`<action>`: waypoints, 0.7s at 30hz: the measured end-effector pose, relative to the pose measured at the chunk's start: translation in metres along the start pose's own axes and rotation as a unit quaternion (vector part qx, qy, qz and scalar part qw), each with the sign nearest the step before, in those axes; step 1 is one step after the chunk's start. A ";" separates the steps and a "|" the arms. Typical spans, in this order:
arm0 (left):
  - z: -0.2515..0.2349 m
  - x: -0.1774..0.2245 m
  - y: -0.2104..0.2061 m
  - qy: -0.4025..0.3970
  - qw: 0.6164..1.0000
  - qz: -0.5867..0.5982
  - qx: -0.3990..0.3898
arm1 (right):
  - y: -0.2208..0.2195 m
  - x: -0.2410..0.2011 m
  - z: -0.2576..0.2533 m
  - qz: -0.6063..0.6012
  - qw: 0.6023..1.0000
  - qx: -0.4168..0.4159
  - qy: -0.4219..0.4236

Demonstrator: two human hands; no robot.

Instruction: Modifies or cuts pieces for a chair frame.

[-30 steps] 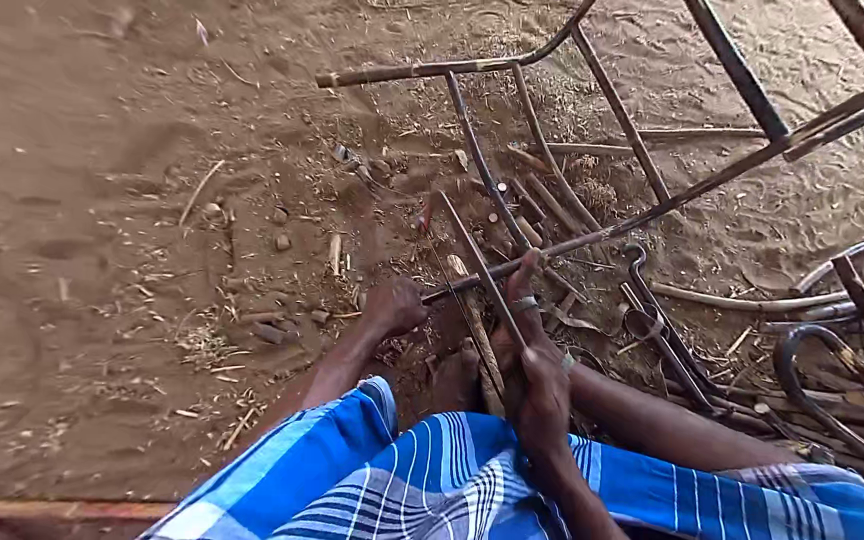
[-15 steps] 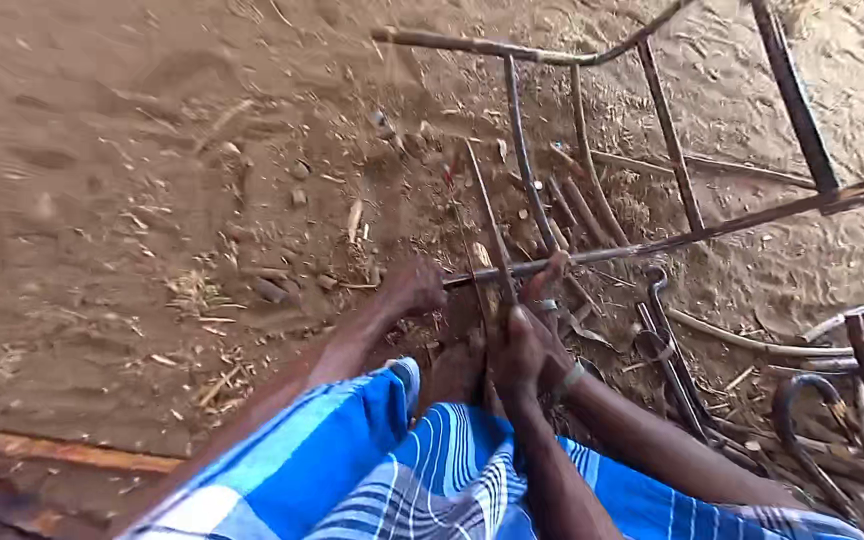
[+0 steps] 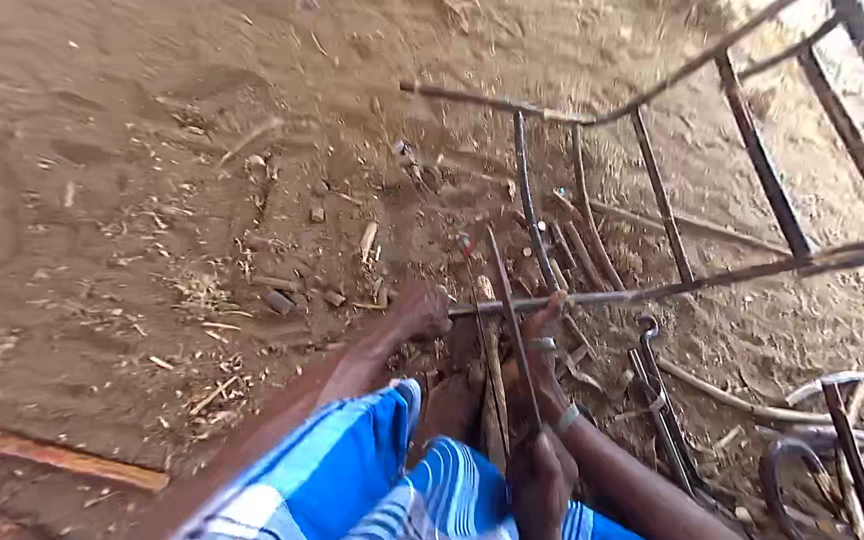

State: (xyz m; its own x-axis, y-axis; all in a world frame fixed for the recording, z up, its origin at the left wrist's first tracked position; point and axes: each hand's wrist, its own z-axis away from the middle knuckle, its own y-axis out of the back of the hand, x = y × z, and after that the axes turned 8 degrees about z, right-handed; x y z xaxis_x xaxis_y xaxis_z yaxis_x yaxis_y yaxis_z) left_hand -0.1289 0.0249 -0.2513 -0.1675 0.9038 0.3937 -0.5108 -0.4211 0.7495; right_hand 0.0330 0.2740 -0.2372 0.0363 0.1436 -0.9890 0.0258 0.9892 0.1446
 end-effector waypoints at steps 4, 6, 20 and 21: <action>-0.009 -0.020 0.000 0.007 0.999 0.038 0.005 | -0.016 0.013 0.002 -0.042 0.999 0.019 -0.009; -0.016 -0.021 -0.004 -0.009 0.999 0.017 0.033 | -0.010 0.009 0.000 -0.050 0.999 -0.012 -0.017; -0.004 -0.015 -0.002 -0.014 0.999 -0.019 0.028 | 0.007 -0.070 -0.012 0.072 0.991 -0.083 -0.075; -0.006 -0.015 0.002 -0.012 0.999 -0.024 0.033 | 0.007 -0.068 -0.015 0.055 0.994 -0.069 -0.069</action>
State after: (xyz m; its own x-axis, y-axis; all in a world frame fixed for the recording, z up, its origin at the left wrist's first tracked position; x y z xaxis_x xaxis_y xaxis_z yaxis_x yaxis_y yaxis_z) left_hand -0.1324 0.0106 -0.2589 -0.1232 0.9214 0.3687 -0.4603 -0.3821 0.8013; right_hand 0.0156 0.2712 -0.1696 0.1687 0.2554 -0.9520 -0.1227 0.9638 0.2368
